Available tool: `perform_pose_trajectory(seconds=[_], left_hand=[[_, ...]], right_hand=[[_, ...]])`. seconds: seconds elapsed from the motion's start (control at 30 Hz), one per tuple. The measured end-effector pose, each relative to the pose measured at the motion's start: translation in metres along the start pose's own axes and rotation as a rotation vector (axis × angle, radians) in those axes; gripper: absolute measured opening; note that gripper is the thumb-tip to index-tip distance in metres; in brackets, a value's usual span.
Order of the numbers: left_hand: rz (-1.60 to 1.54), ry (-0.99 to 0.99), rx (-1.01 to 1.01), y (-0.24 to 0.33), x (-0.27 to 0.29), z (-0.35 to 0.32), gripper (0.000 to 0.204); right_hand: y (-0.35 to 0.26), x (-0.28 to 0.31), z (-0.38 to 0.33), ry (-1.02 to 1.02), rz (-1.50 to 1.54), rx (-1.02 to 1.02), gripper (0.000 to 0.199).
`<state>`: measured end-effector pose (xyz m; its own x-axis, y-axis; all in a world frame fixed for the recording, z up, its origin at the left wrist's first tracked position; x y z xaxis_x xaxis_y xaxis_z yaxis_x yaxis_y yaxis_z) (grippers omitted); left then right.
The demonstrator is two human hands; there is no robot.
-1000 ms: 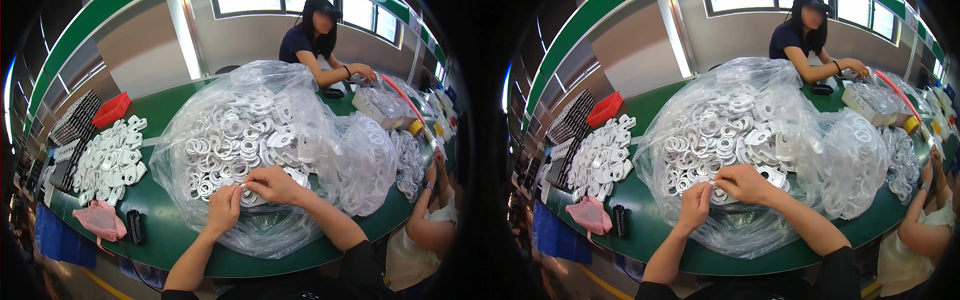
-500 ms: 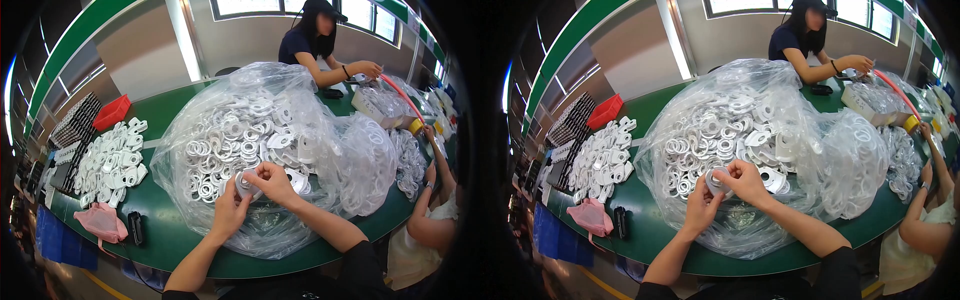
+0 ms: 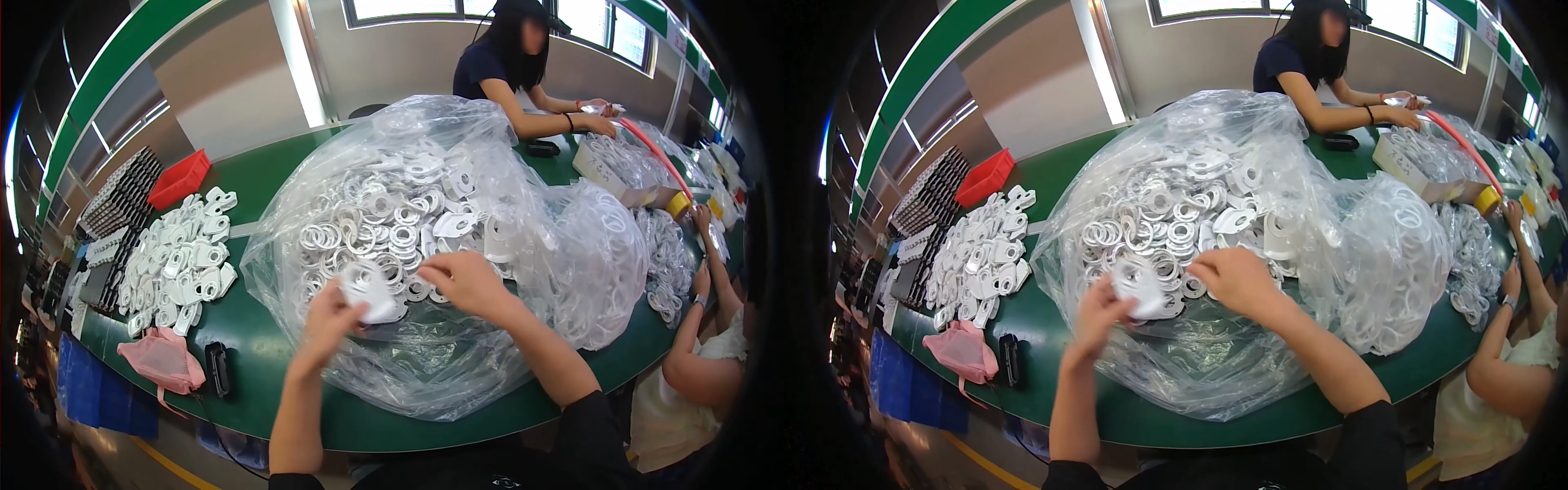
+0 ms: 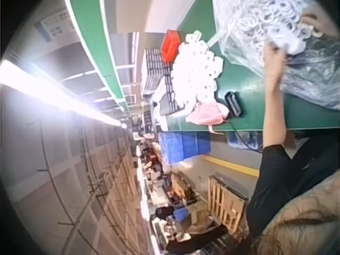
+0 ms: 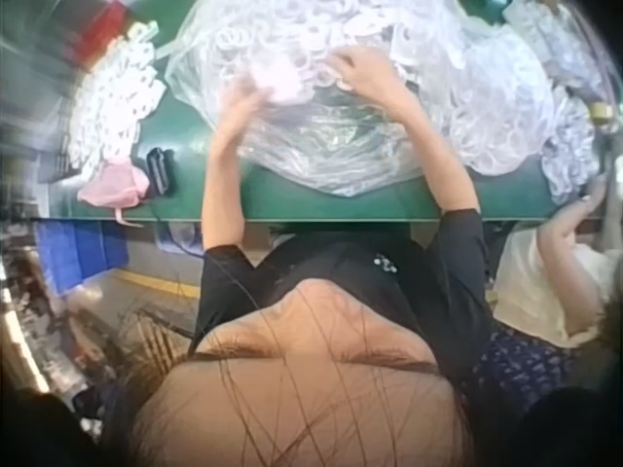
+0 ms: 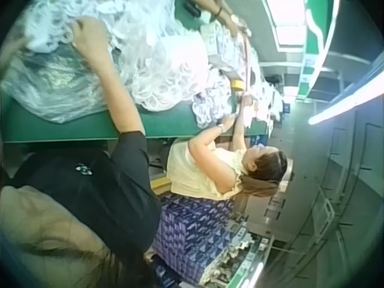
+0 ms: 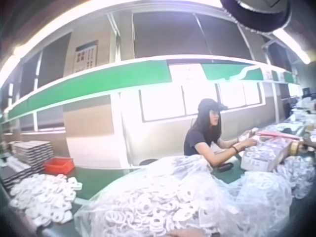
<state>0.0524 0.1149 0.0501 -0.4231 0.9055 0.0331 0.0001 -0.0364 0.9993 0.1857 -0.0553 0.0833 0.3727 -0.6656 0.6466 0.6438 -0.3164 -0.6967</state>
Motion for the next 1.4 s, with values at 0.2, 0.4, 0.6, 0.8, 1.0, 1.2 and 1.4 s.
perform_pose_trajectory(seconds=[0.2, 0.4, 0.6, 0.8, 1.0, 1.2, 1.4], left_hand=[[-0.448, 0.758, -0.672, 0.047, 0.138, -0.014, 0.085], [0.075, 0.651, -0.454, 0.029, 0.089, -0.002, 0.039], [0.914, 0.200, -0.627, 0.022, -0.027, -0.010, 0.036], [1.179, 0.239, -0.479, 0.021, -0.047, -0.016, 0.055], [0.956, 0.131, -0.262, 0.003, -0.035, -0.015, 0.019], [0.278, 0.333, -0.226, -0.007, 0.002, -0.005, 0.024], [-0.412, 0.049, 0.252, -0.018, -0.037, -0.012, 0.028]], right_hand=[[0.022, 0.023, 0.002, -0.001, -0.285, 0.000, 0.019], [0.025, 0.009, -0.010, -0.186, -0.570, -0.048, 0.032], [0.025, 0.003, -0.011, -0.207, -0.639, -0.062, 0.041], [0.018, -0.012, -0.006, -0.142, -0.518, 0.078, 0.033], [0.019, -0.033, -0.010, 0.055, -0.397, 0.126, 0.022], [0.000, -0.007, -0.003, 0.148, -0.130, 0.052, 0.016], [-0.040, -0.012, -0.017, 0.185, 0.056, 0.506, 0.013]])
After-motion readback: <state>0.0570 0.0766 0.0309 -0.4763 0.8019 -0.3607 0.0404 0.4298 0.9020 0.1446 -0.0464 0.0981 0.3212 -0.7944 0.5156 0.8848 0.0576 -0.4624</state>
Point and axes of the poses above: each hand's wrist, its own z-axis towards the middle knuckle, its own x-axis out of the back of the hand, y = z × x, the point moved 6 cm from there along z, towards the middle knuckle, and after that the axes turned 3 degrees about y, right-handed, at the moved point
